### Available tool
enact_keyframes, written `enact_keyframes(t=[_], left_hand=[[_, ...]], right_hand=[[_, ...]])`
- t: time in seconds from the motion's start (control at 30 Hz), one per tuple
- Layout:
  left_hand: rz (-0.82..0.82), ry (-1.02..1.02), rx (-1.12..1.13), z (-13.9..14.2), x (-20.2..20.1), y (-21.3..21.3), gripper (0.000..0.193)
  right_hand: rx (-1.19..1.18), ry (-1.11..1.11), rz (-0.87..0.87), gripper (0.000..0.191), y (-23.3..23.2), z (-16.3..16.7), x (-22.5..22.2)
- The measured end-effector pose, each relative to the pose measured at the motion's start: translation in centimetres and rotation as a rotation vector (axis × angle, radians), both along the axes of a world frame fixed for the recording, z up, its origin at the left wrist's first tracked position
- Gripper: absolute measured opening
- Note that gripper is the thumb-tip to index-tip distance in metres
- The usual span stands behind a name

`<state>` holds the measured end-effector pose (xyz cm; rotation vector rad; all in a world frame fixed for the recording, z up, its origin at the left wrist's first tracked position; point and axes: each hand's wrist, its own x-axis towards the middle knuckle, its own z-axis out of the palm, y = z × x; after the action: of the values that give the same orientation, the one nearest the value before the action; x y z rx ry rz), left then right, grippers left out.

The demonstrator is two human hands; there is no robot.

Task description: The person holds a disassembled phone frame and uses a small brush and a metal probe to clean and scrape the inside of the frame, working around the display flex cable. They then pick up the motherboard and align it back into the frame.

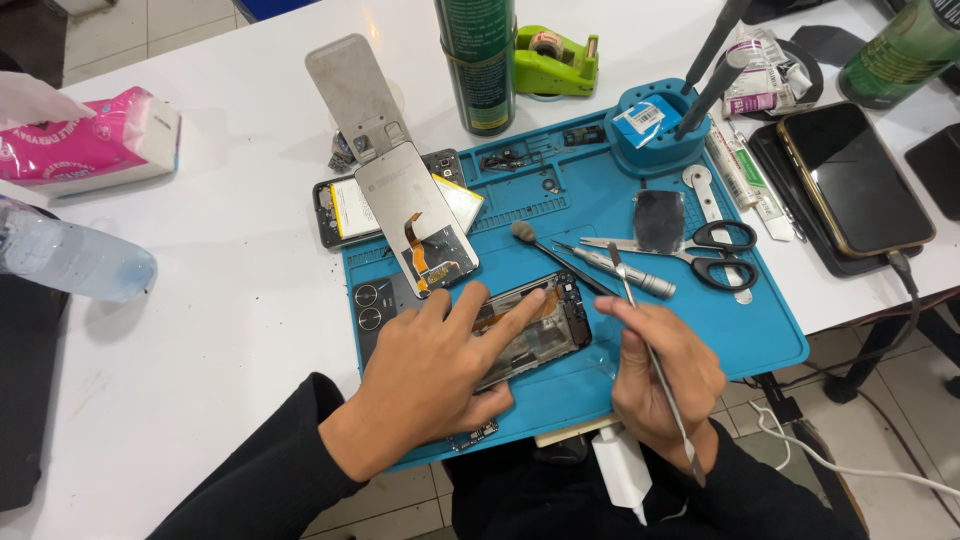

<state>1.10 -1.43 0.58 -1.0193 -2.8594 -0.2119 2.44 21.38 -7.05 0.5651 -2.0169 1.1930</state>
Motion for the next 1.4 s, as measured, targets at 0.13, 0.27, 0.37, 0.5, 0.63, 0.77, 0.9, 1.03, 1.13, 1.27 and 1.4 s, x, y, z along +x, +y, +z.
enact_keyframes(t=[0.13, 0.27, 0.37, 0.5, 0.63, 0.77, 0.9, 1.03, 1.13, 1.27, 1.4], left_hand=[[-0.045, 0.108, 0.038, 8.3, 1.1, -2.9, 0.1], [-0.098, 0.178, 0.026, 5.4, 1.3, -2.4, 0.098], [-0.118, 0.185, 0.061, 5.7, 1.6, -2.8, 0.096], [-0.134, 0.109, 0.14, 3.0, 1.6, -1.5, 0.096], [-0.165, 0.033, 0.228, 5.4, 2.0, -1.5, 0.093], [-0.206, 0.116, 0.314, 7.0, 2.3, -1.9, 0.095], [-0.107, 0.229, 0.606, 6.1, 2.1, -2.1, 0.109], [-0.036, -0.071, 0.967, 3.5, 2.4, -1.0, 0.121], [-0.187, -0.303, 0.928, 2.0, 3.2, 0.7, 0.093], [-0.067, -0.835, 1.428, 1.2, 4.1, 2.6, 0.073], [0.024, -0.885, 1.548, 1.0, 2.4, 1.5, 0.061]], right_hand=[[-0.147, -0.1, 0.078, 0.026, -2.7, 8.8, 1.0], [-0.07, -0.219, 0.109, 0.042, -1.6, 6.4, 1.0], [0.08, -0.189, 0.152, 0.064, -1.1, 6.8, 1.3], [0.167, -0.148, 0.158, 0.088, 0.0, 3.2, 1.3], [0.206, -0.174, 0.12, 0.093, 0.2, 4.0, 1.4], [0.14, -0.162, 0.125, 0.094, 0.8, 4.8, 1.5], [-0.06, -0.234, 0.177, 0.093, 1.5, 4.8, 1.6], [-0.254, -0.29, 0.215, 0.092, 1.2, 5.5, 2.4], [-0.171, -0.306, 0.186, 0.095, 0.5, 6.4, 3.0], [-0.026, -0.286, 0.278, 0.098, -0.8, 6.9, 3.3], [-0.05, -0.365, 0.459, 0.074, -0.7, 7.0, 2.8]])
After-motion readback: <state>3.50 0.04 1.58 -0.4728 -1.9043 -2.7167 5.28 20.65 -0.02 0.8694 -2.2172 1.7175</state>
